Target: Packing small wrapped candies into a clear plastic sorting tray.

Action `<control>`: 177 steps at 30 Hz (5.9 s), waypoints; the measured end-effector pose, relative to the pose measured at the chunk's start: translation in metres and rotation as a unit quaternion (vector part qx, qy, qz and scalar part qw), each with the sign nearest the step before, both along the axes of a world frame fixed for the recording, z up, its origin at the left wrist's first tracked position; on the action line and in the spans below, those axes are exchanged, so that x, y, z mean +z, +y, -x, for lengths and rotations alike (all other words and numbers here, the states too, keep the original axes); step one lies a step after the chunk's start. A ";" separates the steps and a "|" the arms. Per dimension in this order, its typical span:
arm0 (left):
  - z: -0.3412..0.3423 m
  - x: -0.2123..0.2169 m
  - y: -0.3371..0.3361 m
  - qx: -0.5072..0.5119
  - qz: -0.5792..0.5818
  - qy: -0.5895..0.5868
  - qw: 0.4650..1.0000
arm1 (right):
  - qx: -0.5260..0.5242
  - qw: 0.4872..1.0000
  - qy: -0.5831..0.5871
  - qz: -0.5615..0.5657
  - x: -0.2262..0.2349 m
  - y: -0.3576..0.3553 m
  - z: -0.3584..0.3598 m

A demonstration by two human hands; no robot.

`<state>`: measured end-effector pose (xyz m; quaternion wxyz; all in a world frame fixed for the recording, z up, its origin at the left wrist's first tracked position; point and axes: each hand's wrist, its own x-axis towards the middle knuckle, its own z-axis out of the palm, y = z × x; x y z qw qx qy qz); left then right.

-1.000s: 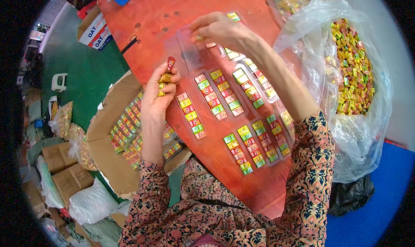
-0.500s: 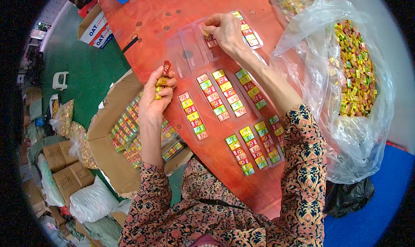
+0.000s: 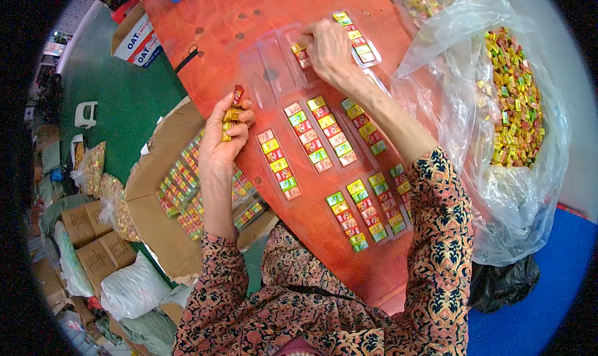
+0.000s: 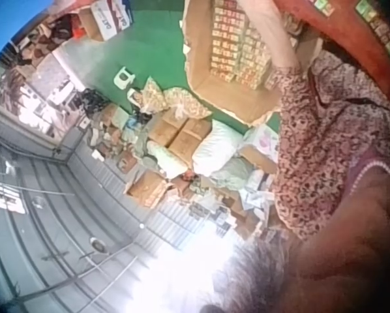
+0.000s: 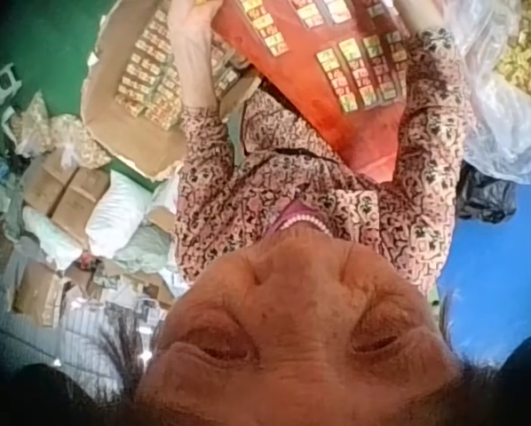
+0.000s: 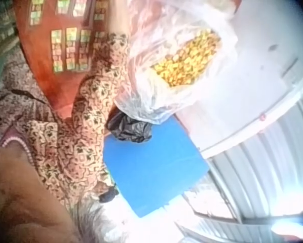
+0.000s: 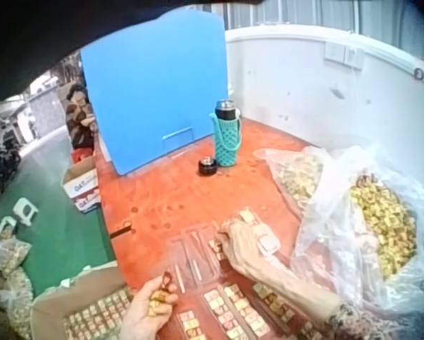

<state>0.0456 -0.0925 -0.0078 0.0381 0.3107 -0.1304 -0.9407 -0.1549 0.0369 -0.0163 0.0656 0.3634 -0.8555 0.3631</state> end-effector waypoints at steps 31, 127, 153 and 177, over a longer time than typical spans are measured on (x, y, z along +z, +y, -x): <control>0.003 -0.001 0.006 0.037 -0.072 0.185 0.979 | 0.294 0.953 -0.039 0.068 0.062 -0.005 -0.089; -0.015 0.003 0.009 0.119 -0.142 0.149 0.971 | 0.135 0.974 0.161 -0.087 0.006 -0.011 -0.002; -0.016 -0.019 0.006 0.071 -0.071 0.156 0.983 | -0.226 0.922 0.159 -0.272 0.079 0.345 0.095; -0.021 -0.029 -0.008 0.078 -0.015 0.157 0.984 | -0.235 0.919 0.107 -0.299 0.056 0.391 0.044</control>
